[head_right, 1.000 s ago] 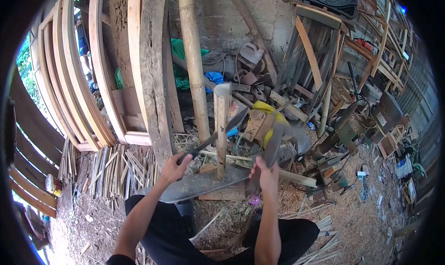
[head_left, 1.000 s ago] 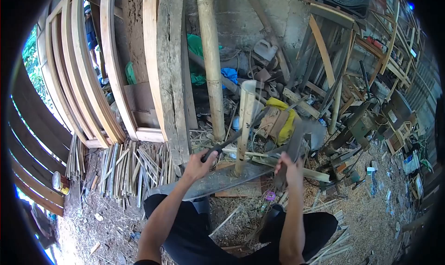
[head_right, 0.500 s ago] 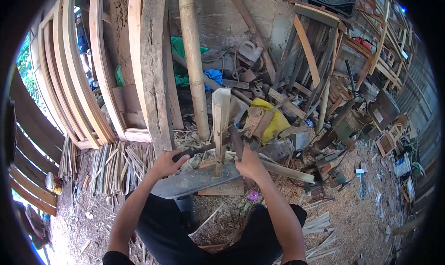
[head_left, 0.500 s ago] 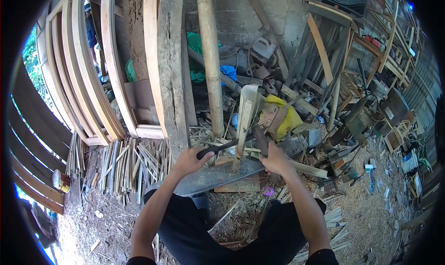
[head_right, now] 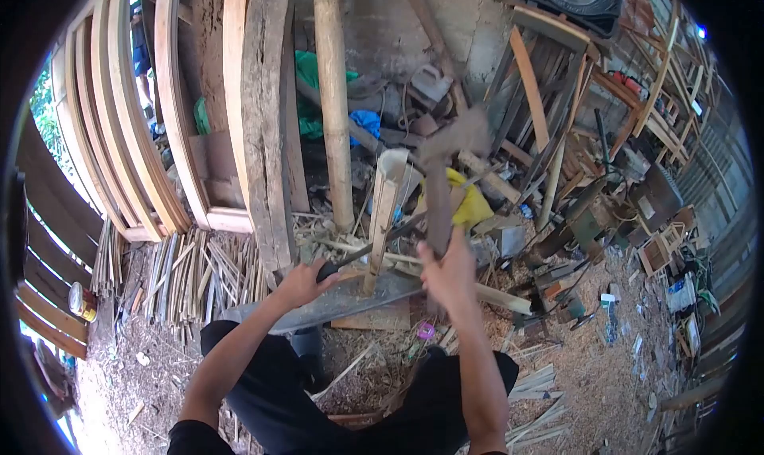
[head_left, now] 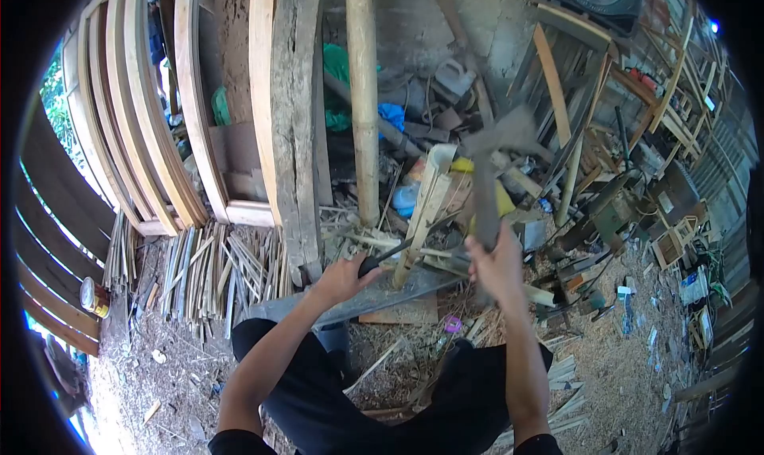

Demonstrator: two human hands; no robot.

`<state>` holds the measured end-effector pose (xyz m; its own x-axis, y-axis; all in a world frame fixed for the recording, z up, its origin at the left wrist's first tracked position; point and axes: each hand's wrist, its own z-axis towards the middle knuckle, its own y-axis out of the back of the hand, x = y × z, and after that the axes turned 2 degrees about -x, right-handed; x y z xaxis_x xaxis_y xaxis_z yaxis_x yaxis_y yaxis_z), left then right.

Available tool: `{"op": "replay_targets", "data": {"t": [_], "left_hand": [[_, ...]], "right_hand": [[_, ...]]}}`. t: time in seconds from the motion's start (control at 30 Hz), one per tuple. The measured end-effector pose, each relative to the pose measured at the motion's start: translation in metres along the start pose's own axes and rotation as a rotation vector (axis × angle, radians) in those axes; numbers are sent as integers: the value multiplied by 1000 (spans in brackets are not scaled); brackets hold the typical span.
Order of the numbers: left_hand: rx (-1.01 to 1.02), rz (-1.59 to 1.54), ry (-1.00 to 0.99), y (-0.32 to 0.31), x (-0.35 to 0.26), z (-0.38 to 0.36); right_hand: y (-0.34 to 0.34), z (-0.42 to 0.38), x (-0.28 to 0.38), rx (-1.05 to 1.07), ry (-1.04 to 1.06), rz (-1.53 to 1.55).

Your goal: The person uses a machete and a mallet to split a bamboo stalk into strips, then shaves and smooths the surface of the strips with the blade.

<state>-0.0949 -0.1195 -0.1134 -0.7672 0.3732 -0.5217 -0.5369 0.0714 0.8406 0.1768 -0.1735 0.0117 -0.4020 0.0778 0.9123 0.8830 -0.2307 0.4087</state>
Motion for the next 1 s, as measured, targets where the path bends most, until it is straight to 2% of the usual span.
{"op": "replay_targets", "data": {"t": [0.07, 0.1, 0.17, 0.27, 0.3, 0.33, 0.37, 0.47, 0.6, 0.67, 0.73, 0.8, 0.87, 0.9, 0.97, 1.0], "left_hand": [[-23, 18, 18, -1, -4, 2], [-8, 15, 26, -7, -3, 5], [-9, -29, 18, -18, -1, 6], [31, 119, 40, -30, -1, 3], [10, 130, 34, -26, 4, 8], [55, 155, 47, -22, 14, 8], [104, 165, 75, -24, 21, 2], [-29, 115, 84, -35, 24, -11], [-92, 114, 63, -38, 27, -24], [-54, 76, 87, -38, 27, -24], [-18, 41, 126, -38, 32, -19], [-96, 64, 56, -53, 44, -17], [-65, 67, 78, -48, 32, -18], [-61, 79, 88, -46, 28, -15], [-48, 99, 71, -54, 28, -9], [-12, 61, 106, -53, 24, -6]], "right_hand": [[9, 4, 23, -114, 105, -66], [2, 8, 11, -107, 90, -67], [-25, 16, -33, -354, 454, -396], [-76, 8, -147, 30, 17, -539], [-82, 9, -161, 69, -33, -384], [-88, 10, -159, 120, -78, -225], [-93, 10, -159, 139, -61, -229], [-98, 0, -142, 107, -63, -294], [-85, -3, -124, 81, 13, -345], [-81, -4, -121, 69, 60, -383], [-80, 7, -100, -58, 150, -174], [-59, -1, -20, -48, -29, 41], [-46, 8, 11, -150, 103, 29], [-44, 14, 11, -147, 86, 22], [-44, 23, 4, -255, 237, -140], [-58, 23, -25, -352, 396, -262]]}}
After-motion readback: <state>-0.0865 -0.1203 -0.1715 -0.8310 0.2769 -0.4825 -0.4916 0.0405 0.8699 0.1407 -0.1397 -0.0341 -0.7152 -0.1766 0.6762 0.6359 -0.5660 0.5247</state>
